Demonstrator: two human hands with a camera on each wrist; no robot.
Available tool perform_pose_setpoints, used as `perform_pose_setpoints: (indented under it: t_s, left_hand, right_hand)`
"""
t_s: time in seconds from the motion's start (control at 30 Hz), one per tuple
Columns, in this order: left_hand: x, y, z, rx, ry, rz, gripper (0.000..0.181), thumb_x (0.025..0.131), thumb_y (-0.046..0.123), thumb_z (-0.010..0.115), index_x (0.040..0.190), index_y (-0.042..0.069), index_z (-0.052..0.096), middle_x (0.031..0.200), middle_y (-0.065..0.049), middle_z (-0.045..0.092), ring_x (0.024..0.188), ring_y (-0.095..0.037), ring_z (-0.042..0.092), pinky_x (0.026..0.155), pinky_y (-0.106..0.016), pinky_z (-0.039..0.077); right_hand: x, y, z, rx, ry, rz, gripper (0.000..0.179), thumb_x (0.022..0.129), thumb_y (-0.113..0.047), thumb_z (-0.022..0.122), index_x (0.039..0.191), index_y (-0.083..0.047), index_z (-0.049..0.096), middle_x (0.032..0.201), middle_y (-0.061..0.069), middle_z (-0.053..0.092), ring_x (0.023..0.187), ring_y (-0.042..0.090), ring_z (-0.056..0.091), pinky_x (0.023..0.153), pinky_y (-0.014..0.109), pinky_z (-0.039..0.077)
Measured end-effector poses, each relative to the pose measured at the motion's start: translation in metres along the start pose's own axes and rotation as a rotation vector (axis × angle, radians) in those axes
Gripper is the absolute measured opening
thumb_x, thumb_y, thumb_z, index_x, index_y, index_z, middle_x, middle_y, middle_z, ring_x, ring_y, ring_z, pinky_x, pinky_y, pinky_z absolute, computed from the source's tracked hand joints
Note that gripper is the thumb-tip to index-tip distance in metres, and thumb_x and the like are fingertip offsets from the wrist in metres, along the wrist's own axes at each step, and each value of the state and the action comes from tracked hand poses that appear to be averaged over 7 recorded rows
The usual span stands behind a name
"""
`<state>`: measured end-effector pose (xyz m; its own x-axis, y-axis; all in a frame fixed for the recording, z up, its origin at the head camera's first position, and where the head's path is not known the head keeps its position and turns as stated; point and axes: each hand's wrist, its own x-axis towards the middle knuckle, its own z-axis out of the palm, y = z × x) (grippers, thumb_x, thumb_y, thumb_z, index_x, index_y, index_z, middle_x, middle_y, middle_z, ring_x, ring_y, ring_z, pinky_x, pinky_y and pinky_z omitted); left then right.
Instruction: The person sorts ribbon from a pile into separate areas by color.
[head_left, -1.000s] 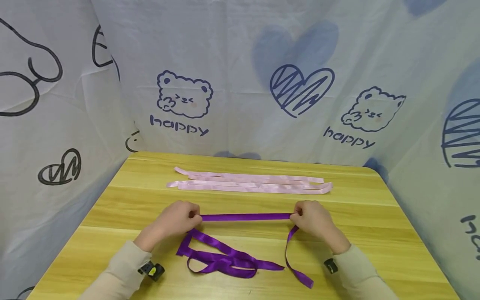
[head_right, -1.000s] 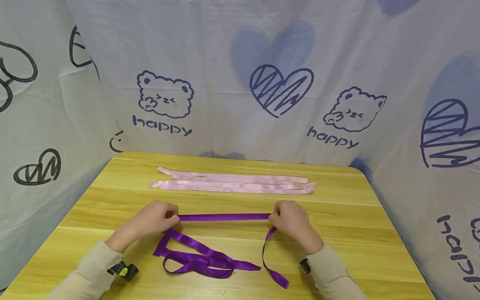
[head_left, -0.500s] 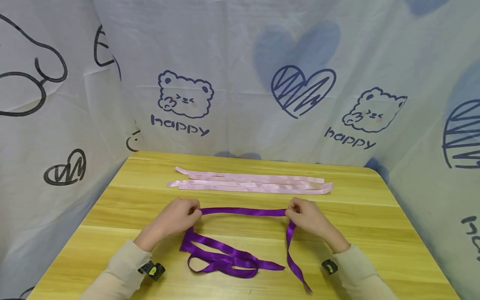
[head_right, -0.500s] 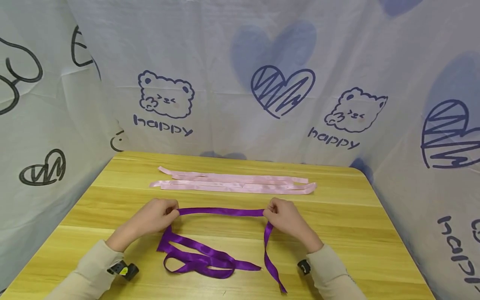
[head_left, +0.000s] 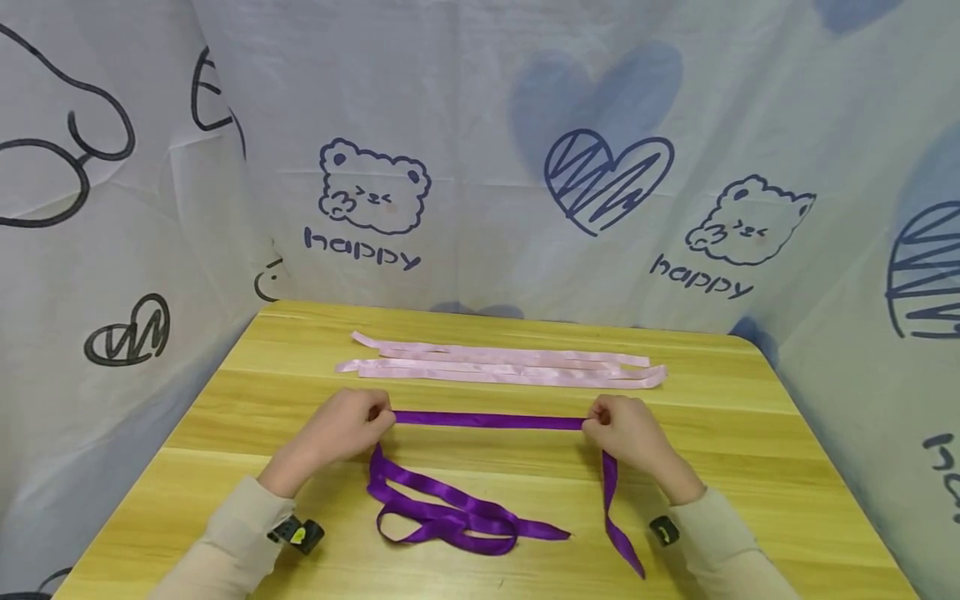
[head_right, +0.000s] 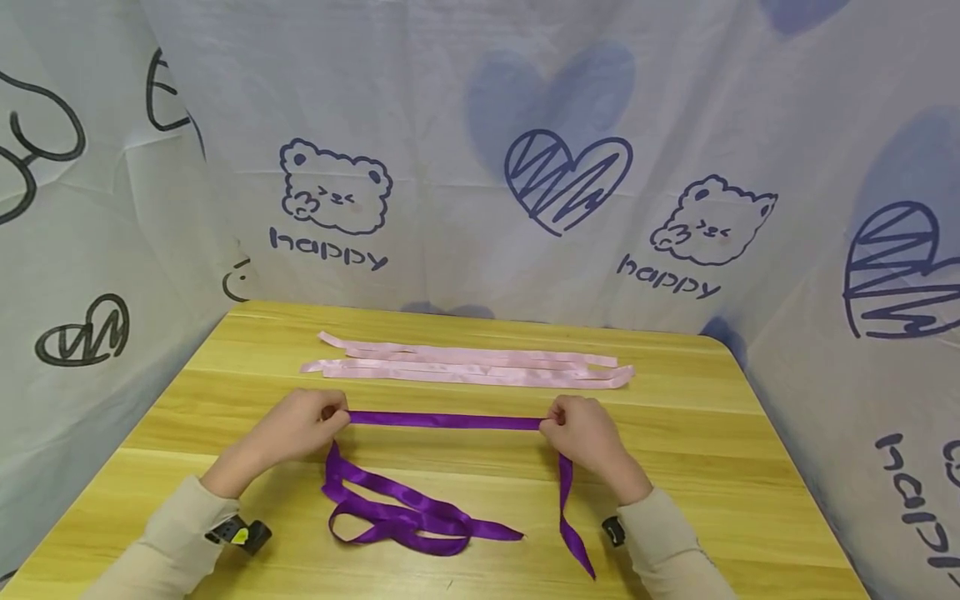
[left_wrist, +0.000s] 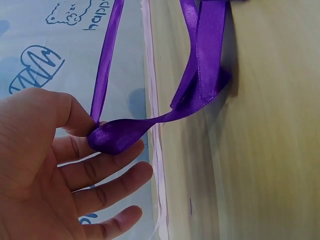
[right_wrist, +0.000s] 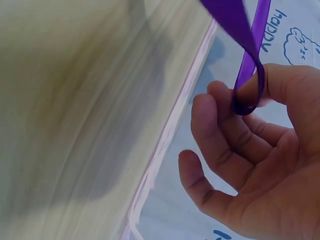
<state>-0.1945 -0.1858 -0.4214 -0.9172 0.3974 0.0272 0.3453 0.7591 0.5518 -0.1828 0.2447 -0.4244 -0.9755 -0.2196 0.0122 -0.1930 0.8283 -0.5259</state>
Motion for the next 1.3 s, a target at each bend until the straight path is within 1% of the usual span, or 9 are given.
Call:
perform_pose_setpoints:
  t_s: [0.17, 0.33, 0.43, 0.7, 0.87, 0.97, 1.1, 1.23, 1.3]
  left_hand:
    - [-0.001, -0.004, -0.003, 0.008, 0.010, -0.014, 0.025, 0.099, 0.017, 0.059, 0.074, 0.019, 0.059, 0.061, 0.007, 0.047, 0.055, -0.008, 0.042, 0.054, -0.025, 0.037]
    - [-0.002, -0.010, -0.008, 0.018, 0.019, -0.030, 0.026, 0.099, 0.018, 0.059, 0.073, 0.018, 0.057, 0.061, 0.006, 0.046, 0.056, -0.009, 0.040, 0.055, -0.026, 0.036]
    - [-0.003, -0.014, -0.011, 0.017, 0.020, -0.040, 0.025, 0.098, 0.018, 0.059, 0.073, 0.018, 0.058, 0.062, 0.006, 0.047, 0.056, -0.010, 0.041, 0.056, -0.027, 0.036]
    - [-0.006, -0.024, -0.011, 0.021, 0.017, -0.058, 0.023, 0.098, 0.017, 0.058, 0.076, 0.017, 0.060, 0.062, 0.005, 0.049, 0.054, -0.009, 0.041, 0.054, -0.027, 0.036]
    - [-0.008, -0.028, -0.013, 0.023, 0.023, -0.078, 0.024, 0.098, 0.016, 0.057, 0.075, 0.016, 0.059, 0.062, 0.004, 0.051, 0.053, -0.011, 0.041, 0.055, -0.028, 0.036]
    - [-0.010, -0.031, -0.015, 0.026, 0.024, -0.092, 0.023, 0.097, 0.016, 0.057, 0.075, 0.016, 0.060, 0.062, 0.004, 0.052, 0.054, -0.011, 0.041, 0.055, -0.028, 0.036]
    - [-0.012, -0.036, -0.015, 0.022, 0.012, -0.106, 0.022, 0.098, 0.017, 0.059, 0.076, 0.015, 0.061, 0.062, 0.004, 0.052, 0.054, -0.011, 0.042, 0.054, -0.028, 0.036]
    - [-0.013, -0.042, -0.016, 0.023, 0.011, -0.114, 0.023, 0.098, 0.017, 0.060, 0.075, 0.015, 0.060, 0.061, 0.004, 0.048, 0.054, -0.011, 0.040, 0.055, -0.028, 0.035]
    - [-0.014, -0.045, -0.016, 0.027, 0.014, -0.122, 0.025, 0.098, 0.017, 0.061, 0.073, 0.015, 0.059, 0.060, 0.004, 0.047, 0.054, -0.011, 0.040, 0.055, -0.028, 0.035]
  right_hand:
    - [-0.002, 0.004, -0.005, -0.026, 0.010, 0.033, 0.013, 0.091, -0.012, 0.065, 0.079, -0.011, 0.066, 0.064, -0.003, 0.056, 0.055, 0.011, 0.044, 0.052, 0.025, 0.036]
    - [-0.006, 0.011, -0.012, -0.026, 0.015, 0.048, 0.014, 0.092, -0.013, 0.065, 0.079, -0.010, 0.068, 0.065, -0.002, 0.058, 0.056, 0.012, 0.045, 0.053, 0.026, 0.037]
    - [-0.008, 0.016, -0.016, -0.023, 0.015, 0.063, 0.013, 0.092, -0.013, 0.065, 0.080, -0.009, 0.069, 0.065, -0.002, 0.059, 0.056, 0.013, 0.046, 0.054, 0.027, 0.038]
    - [-0.011, 0.027, -0.023, -0.033, 0.023, 0.090, 0.013, 0.092, -0.015, 0.065, 0.083, -0.009, 0.071, 0.067, -0.001, 0.061, 0.056, 0.013, 0.047, 0.052, 0.028, 0.038]
    - [-0.014, 0.035, -0.028, -0.071, 0.055, 0.108, 0.013, 0.091, -0.014, 0.065, 0.082, -0.009, 0.072, 0.068, -0.001, 0.064, 0.056, 0.013, 0.049, 0.056, 0.029, 0.040]
    - [-0.016, 0.039, -0.030, -0.081, 0.059, 0.121, 0.013, 0.089, -0.014, 0.065, 0.081, -0.009, 0.072, 0.068, -0.001, 0.064, 0.057, 0.014, 0.050, 0.056, 0.030, 0.040]
    - [-0.019, 0.043, -0.033, -0.080, 0.030, 0.154, 0.015, 0.091, -0.016, 0.064, 0.080, -0.009, 0.072, 0.064, -0.002, 0.062, 0.057, 0.015, 0.049, 0.054, 0.030, 0.039]
    - [-0.022, 0.047, -0.034, -0.083, 0.011, 0.190, 0.019, 0.092, -0.017, 0.063, 0.074, -0.011, 0.069, 0.057, -0.004, 0.055, 0.053, 0.014, 0.047, 0.054, 0.030, 0.037]
    - [-0.024, 0.050, -0.035, -0.091, 0.012, 0.194, 0.021, 0.092, -0.017, 0.063, 0.072, -0.012, 0.067, 0.055, -0.004, 0.053, 0.050, 0.013, 0.047, 0.054, 0.030, 0.037]
